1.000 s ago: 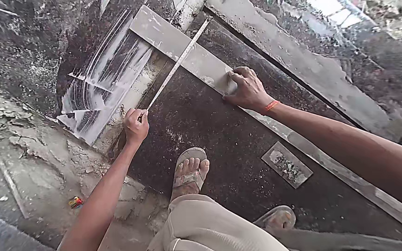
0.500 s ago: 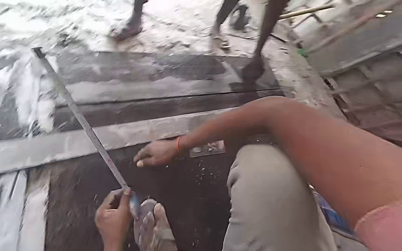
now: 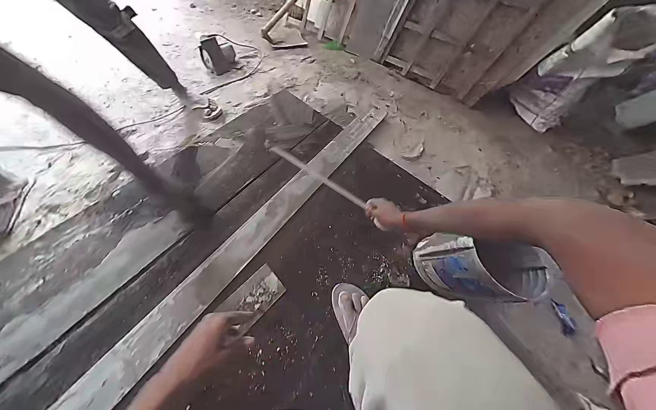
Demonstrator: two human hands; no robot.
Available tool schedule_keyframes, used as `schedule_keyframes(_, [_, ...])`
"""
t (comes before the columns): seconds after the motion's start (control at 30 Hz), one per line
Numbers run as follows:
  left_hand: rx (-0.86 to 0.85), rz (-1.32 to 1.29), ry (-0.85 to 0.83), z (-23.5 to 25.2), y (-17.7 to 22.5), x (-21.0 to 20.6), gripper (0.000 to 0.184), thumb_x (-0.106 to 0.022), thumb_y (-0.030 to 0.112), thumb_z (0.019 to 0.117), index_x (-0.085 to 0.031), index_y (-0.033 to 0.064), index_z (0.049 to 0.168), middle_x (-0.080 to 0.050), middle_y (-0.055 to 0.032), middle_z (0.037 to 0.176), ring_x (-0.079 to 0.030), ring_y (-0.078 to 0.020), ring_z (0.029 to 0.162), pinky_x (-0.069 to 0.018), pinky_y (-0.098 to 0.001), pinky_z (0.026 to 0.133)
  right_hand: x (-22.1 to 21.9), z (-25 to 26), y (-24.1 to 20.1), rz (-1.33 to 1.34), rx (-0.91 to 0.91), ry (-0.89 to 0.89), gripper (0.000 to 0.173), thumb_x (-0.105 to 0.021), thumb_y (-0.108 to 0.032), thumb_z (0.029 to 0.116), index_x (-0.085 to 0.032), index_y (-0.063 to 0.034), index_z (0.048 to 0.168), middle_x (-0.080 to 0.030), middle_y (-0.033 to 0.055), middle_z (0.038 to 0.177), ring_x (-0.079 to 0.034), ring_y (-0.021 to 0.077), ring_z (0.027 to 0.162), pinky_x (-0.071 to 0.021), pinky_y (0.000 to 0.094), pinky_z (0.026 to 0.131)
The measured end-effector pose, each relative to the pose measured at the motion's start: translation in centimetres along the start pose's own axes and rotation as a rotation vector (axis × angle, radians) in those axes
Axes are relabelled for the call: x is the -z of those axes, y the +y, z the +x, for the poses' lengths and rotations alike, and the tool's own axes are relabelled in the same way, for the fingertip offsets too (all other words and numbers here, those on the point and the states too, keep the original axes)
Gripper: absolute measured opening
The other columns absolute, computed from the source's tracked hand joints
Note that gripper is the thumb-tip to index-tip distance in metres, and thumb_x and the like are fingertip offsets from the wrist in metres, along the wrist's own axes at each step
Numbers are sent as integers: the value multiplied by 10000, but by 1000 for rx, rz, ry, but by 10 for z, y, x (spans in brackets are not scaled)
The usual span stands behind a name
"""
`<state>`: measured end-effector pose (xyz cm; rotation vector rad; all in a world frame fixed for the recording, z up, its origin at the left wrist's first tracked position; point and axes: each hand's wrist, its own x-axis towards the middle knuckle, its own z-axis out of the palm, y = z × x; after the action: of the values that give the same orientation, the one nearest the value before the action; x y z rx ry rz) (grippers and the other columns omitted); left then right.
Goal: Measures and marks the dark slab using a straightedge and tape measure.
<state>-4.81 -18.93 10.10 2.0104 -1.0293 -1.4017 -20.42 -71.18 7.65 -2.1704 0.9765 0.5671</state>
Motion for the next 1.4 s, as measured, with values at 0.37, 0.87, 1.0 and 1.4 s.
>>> schedule_keyframes(0.37, [446,878,106,124,-7,127,574,-719,436,924,-610,132,1397,-626,-148,1391,-588,-374,1290,-506,-590,1000,131,149,149,-153,-211,189,323,-452,-219,1078,-667,-4,1187,-674,287,1156,-644,457,1127,-490,661,941])
schedule_keyframes(0.87, [90,549,724,379,62,43,1203,-629,844,689,-416,10,1529,-343,-224,1626,-330,-375,1511,-261,-529,1236,129,126,152,20,-165,252,347,-457,-305,1086,-690,-47,1085,-674,250,985,-661,435,901,-510,666,771])
schedule_keyframes(1.0, [96,507,772,393,70,45,1111,-656,800,690,-503,1,1447,-386,-204,1606,-365,-356,1495,-284,-524,1223,128,127,150,0,-133,286,386,-432,-352,1089,-698,-74,1065,-675,234,940,-663,424,844,-508,661,717])
schedule_keyframes(1.4, [89,464,828,396,67,43,1108,-644,818,669,-526,19,1428,-407,-176,1600,-389,-321,1486,-275,-523,1226,121,158,166,-62,-153,221,355,-444,-266,1084,-698,-24,1031,-689,232,1009,-664,411,996,-499,656,869])
